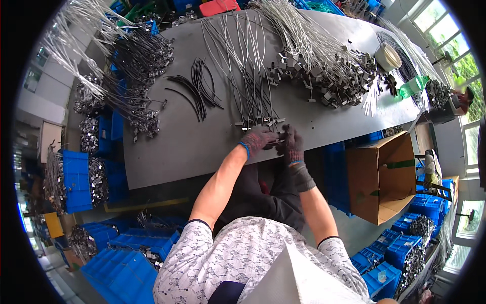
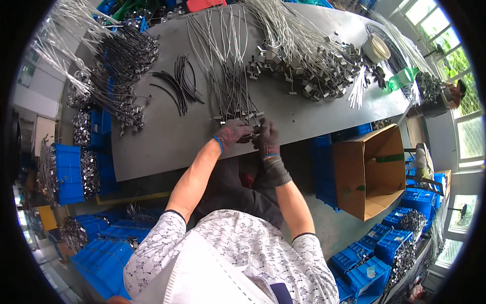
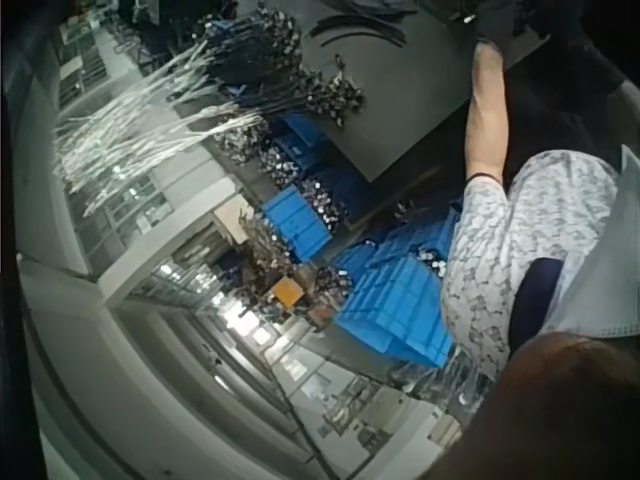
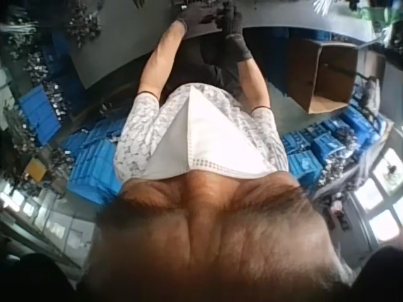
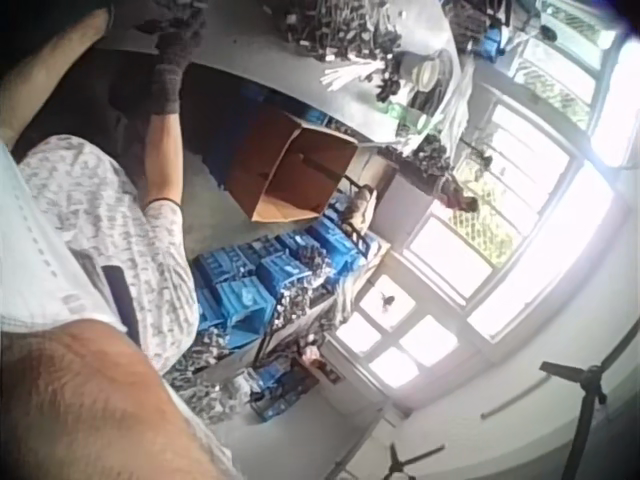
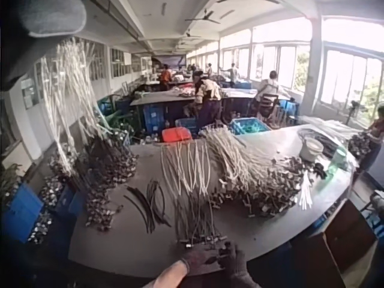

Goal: The person is sorting bundles of wires and electronic components at a workbench in a factory.

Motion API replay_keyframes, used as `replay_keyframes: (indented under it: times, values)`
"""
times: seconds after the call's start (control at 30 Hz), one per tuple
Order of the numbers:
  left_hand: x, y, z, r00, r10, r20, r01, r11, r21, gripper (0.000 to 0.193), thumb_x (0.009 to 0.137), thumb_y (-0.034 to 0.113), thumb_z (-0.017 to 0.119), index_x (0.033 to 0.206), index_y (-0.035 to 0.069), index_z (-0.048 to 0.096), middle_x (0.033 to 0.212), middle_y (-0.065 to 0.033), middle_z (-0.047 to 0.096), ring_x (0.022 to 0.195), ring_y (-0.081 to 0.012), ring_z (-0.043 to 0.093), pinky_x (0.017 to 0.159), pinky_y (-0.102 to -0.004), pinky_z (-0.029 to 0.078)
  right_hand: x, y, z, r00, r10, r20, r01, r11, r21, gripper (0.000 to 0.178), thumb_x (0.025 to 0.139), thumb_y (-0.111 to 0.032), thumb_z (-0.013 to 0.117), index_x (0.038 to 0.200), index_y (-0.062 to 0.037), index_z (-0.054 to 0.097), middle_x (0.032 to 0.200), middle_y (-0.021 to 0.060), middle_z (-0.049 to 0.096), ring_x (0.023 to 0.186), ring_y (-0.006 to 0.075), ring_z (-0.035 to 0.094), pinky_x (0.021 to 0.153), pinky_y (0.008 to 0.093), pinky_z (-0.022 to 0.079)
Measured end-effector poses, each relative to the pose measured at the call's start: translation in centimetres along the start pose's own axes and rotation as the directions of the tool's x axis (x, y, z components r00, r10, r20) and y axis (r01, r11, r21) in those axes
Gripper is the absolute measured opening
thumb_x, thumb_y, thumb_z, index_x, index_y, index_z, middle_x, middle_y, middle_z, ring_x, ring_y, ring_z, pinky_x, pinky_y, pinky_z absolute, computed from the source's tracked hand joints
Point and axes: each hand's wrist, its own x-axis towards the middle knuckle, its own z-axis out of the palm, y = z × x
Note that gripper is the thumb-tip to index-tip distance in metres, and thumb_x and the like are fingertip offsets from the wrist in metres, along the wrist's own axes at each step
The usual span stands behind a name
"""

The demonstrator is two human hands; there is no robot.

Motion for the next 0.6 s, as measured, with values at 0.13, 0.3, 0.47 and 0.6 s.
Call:
replay_keyframes:
  times: [0.13, 0.3, 0.47, 0.6]
  values:
    - [0.2, 7.4, -5.1, 0.881, -0.465, -0.092, 0.441, 0.875, -0.2, 0.028, 0.093, 0.031, 0.063, 0.101, 0.005, 0.073, 0.092, -0.01, 0.074, 0.084, -0.0258, 0.068, 0.078, -0.0343, 0.052, 6.6, 3.8, -4.4, 0.904, 0.405, -0.135, -0.407, 0.913, 0.01, 0.045, 0.097, -0.027, 0.059, 0.135, -0.0046, 0.05, 0.114, 0.0234, 0.065, 0.102, 0.0404, 0.063, 0.083, 0.045, 0.054]
    - [-0.1, 4.2, -10.1, 0.779, -0.461, -0.424, 0.478, 0.876, -0.073, 0.033, 0.087, 0.038, 0.068, 0.098, 0.007, 0.072, 0.09, -0.0168, 0.072, 0.087, -0.0313, 0.07, 0.077, -0.0416, 0.053, 14.6, 9.4, -5.4, 0.928, 0.232, -0.293, -0.366, 0.724, -0.585, 0.057, 0.093, -0.039, 0.062, 0.139, -0.0065, 0.048, 0.122, 0.0265, 0.062, 0.118, 0.0444, 0.057, 0.093, 0.0523, 0.05]
    - [1.8, -3.0, -16.2, 0.469, -0.305, -0.829, 0.728, 0.665, 0.167, 0.027, 0.085, 0.034, 0.063, 0.094, 0.011, 0.072, 0.096, -0.0187, 0.072, 0.091, -0.0379, 0.07, 0.077, -0.0453, 0.056, 16.9, 7.5, -3.5, 0.889, 0.439, -0.133, -0.405, 0.616, -0.676, 0.052, 0.09, -0.043, 0.061, 0.126, -0.0065, 0.057, 0.117, 0.0274, 0.064, 0.113, 0.0457, 0.06, 0.092, 0.0521, 0.051]
    - [3.8, -6.9, -18.8, 0.426, -0.535, -0.729, 0.875, 0.449, 0.182, 0.028, 0.084, 0.034, 0.063, 0.094, 0.01, 0.073, 0.099, -0.0183, 0.073, 0.092, -0.0385, 0.071, 0.078, -0.0465, 0.058, 14.5, 7.5, -4.4, 0.907, 0.397, -0.144, -0.4, 0.697, -0.596, 0.039, 0.088, -0.042, 0.061, 0.103, -0.0067, 0.069, 0.105, 0.0285, 0.067, 0.102, 0.0484, 0.063, 0.085, 0.0553, 0.053]
